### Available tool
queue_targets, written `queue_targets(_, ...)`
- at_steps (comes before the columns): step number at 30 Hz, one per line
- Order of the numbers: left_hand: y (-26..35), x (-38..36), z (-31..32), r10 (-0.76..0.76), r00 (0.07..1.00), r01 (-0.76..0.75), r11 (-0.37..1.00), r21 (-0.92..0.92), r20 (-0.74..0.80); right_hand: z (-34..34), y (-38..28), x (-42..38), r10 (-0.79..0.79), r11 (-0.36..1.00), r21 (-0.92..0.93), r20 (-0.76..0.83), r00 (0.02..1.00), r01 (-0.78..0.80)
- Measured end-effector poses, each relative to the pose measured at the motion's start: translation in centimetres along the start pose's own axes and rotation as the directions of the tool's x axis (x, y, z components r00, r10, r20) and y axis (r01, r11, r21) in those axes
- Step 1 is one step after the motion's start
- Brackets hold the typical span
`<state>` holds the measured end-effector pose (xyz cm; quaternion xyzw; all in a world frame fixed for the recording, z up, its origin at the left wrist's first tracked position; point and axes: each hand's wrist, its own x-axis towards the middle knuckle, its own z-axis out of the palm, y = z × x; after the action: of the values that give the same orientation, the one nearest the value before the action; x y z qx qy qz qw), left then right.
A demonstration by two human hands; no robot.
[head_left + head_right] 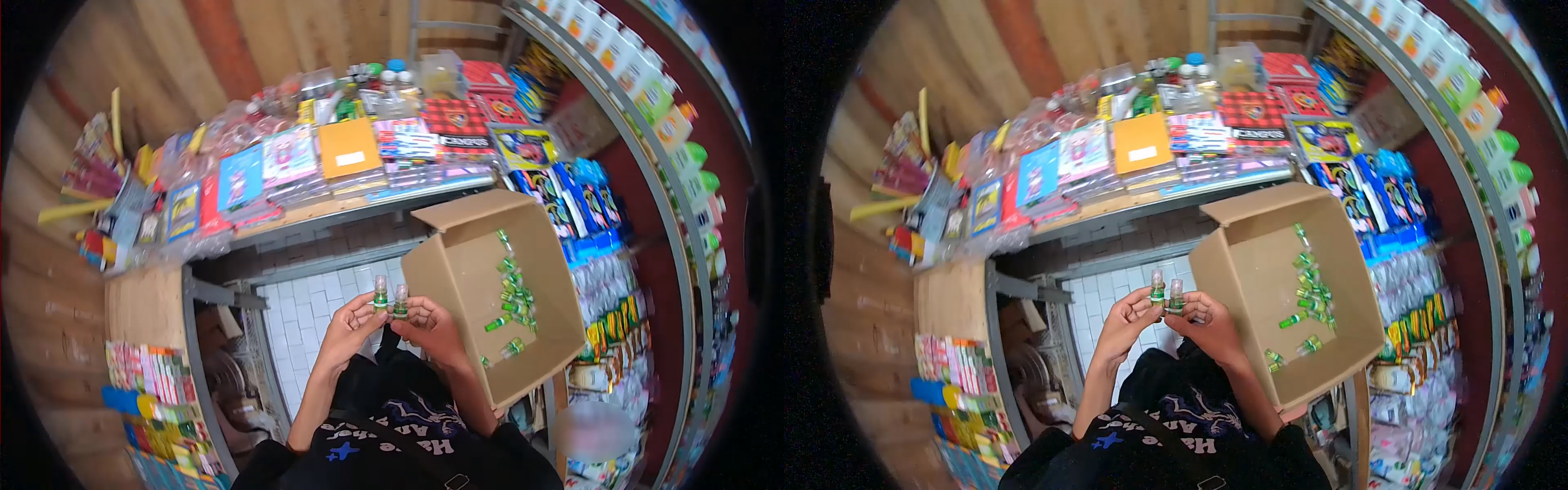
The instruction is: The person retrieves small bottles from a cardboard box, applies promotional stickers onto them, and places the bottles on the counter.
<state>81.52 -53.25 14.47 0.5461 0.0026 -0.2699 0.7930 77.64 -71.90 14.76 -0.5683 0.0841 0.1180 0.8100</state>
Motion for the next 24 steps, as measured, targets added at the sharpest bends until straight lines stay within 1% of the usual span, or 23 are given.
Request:
queue_targets(2,-0.4,-2.4,-1.1,0.026,0.997,-0.027,1.000,-0.015,-0.069,1.6,0.5,-0.3,0.028,0.999,0.016,0.078,0.997,-0.030)
queue_targets(5,-1.1,-6.5,-2.6,0.072,0.982,-0.078,0.997,-0.029,-0.174,4.2,1.9,-1.1,0.063,0.994,-0.101,0.168,0.984,-0.046)
queue_targets(7,-1.8,-9.9,-3.4,0.107,0.965,-0.119,0.992,-0.036,-0.241,5.9,3.3,-2.2,0.108,0.991,-0.106,0.227,0.968,-0.085)
queue_targets(10,-3.2,-15.4,-4.2,0.122,0.922,-0.140,0.990,-0.023,-0.367,8.7,5.2,-4.3,0.158,0.982,-0.149,0.331,0.930,-0.114)
queue_targets(11,-4.7,-19.2,-4.4,0.151,0.895,-0.189,0.981,-0.051,-0.420,10.4,6.3,-6.1,0.197,0.973,-0.189,0.398,0.896,-0.130)
queue_targets(13,-6.5,-23.1,-4.8,0.195,0.869,-0.257,0.963,-0.077,-0.455,12.0,7.3,-7.8,0.234,0.964,-0.226,0.468,0.852,-0.140)
queue_targets(15,-7.8,-26.8,-4.2,0.193,0.823,-0.290,0.952,-0.103,-0.534,13.5,8.3,-9.9,0.274,0.953,-0.262,0.531,0.802,-0.152)
queue_targets(20,-11.1,-34.5,-3.1,0.230,0.681,-0.396,0.914,-0.085,-0.696,17.5,10.8,-14.1,0.363,0.924,-0.342,0.648,0.670,-0.170)
queue_targets(23,-11.9,-38.8,-2.2,0.179,0.597,-0.427,0.896,-0.120,-0.782,20.2,12.2,-16.5,0.427,0.898,-0.401,0.699,0.573,-0.179)
queue_targets(24,-12.3,-40.1,-2.1,0.194,0.555,-0.450,0.888,-0.096,-0.809,21.1,12.7,-17.2,0.447,0.889,-0.422,0.714,0.539,-0.177)
